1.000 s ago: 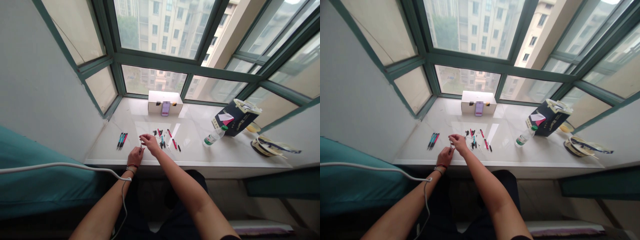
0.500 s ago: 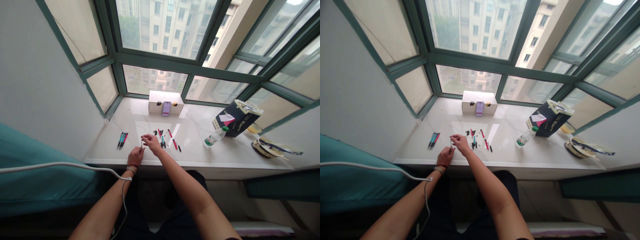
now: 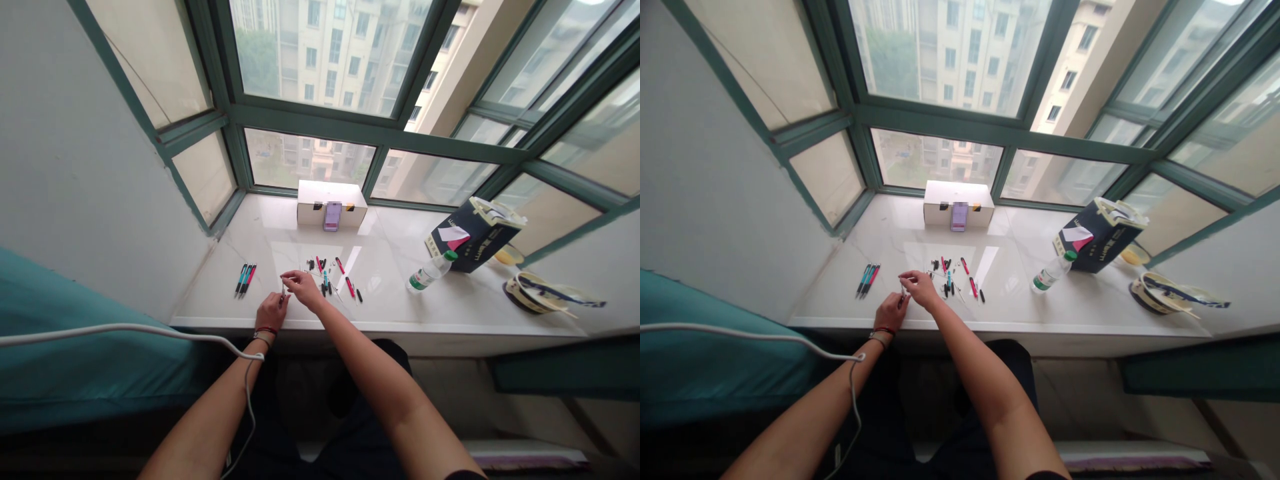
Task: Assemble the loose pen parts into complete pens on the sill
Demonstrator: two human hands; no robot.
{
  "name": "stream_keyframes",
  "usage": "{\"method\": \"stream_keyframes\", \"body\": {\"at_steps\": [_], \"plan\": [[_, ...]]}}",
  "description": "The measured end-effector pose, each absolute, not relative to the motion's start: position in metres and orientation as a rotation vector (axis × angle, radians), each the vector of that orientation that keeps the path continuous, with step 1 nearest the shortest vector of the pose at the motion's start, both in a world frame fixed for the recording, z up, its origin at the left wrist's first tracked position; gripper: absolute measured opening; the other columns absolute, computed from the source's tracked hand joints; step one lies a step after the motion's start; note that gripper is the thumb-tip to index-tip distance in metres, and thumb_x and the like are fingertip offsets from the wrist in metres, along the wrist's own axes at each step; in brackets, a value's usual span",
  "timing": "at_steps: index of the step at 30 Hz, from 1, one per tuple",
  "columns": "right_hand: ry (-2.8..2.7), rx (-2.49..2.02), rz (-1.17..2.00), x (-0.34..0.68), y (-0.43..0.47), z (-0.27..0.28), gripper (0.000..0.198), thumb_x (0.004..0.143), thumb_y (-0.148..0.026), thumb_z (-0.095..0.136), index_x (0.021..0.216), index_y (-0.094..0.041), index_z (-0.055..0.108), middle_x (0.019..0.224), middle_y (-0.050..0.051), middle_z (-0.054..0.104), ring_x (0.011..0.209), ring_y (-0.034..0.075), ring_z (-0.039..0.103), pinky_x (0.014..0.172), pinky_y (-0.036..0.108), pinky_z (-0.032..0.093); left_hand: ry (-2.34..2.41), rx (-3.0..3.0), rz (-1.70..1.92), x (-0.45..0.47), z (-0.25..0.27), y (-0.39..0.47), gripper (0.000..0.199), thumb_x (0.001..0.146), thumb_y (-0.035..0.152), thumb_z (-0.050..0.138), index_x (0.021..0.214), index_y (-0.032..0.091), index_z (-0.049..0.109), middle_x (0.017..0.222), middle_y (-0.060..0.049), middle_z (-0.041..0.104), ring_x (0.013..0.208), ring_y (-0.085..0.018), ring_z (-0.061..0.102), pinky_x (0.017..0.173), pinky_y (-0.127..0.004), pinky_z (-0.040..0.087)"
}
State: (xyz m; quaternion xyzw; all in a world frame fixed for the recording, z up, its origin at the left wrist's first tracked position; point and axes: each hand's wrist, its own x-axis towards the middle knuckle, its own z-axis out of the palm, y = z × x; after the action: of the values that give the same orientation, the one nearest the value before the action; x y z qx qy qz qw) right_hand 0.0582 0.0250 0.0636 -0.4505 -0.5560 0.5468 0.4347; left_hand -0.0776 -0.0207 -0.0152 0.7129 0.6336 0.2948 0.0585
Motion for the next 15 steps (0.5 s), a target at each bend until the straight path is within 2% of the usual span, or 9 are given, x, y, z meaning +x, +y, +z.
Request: {"method": "stream_keyframes", "body": {"at_steps": [3,5,10,15], "plan": [[-1.392,-1.126,1.289,0.065,0.027,0.064,0.033,0.081,-0.040,0.068,0.108,-0.021,0.071,0.101,0.006,0.072,0.085,0.017,0.066,0.072,0.029,0.055,1.919,2.159,0.892,-0.078,-0.015,-0.021,0.036,0.098,0.045,0.044,0.080,0.020,0.062,0.081,-0.005,0.063,0.072,-0.017,0.056,0.065,-0.028,0.036],[-1.324,-1.168,1.230,0.078,0.032,0.068,0.033,0.083,-0.040,0.065,0.109,-0.020,0.069,0.099,0.007,0.072,0.084,0.017,0.066,0.070,0.028,0.055,1.919,2.154,0.893,-0.077,-0.014,-0.021,0.036,0.098,0.045,0.044,0.080,0.021,0.062,0.081,-0.005,0.063,0.072,-0.017,0.057,0.065,-0.028,0.036],[-1.035,-1.377,1.066,0.140,0.047,0.074,0.032,0.084,-0.044,0.058,0.097,-0.017,0.067,0.087,0.007,0.070,0.073,0.015,0.064,0.060,0.024,0.051,1.911,2.147,0.892,-0.077,-0.014,-0.022,0.034,0.098,0.045,0.045,0.082,0.021,0.063,0.082,-0.006,0.063,0.072,-0.017,0.056,0.066,-0.028,0.037],[-0.891,-1.549,1.046,0.196,0.039,0.055,0.029,0.079,-0.042,0.060,0.090,-0.015,0.066,0.082,0.006,0.068,0.062,0.012,0.060,0.055,0.022,0.048,1.920,2.133,0.906,-0.077,-0.016,-0.021,0.033,0.097,0.046,0.046,0.083,0.021,0.063,0.084,-0.006,0.064,0.073,-0.017,0.056,0.064,-0.029,0.036]]}}
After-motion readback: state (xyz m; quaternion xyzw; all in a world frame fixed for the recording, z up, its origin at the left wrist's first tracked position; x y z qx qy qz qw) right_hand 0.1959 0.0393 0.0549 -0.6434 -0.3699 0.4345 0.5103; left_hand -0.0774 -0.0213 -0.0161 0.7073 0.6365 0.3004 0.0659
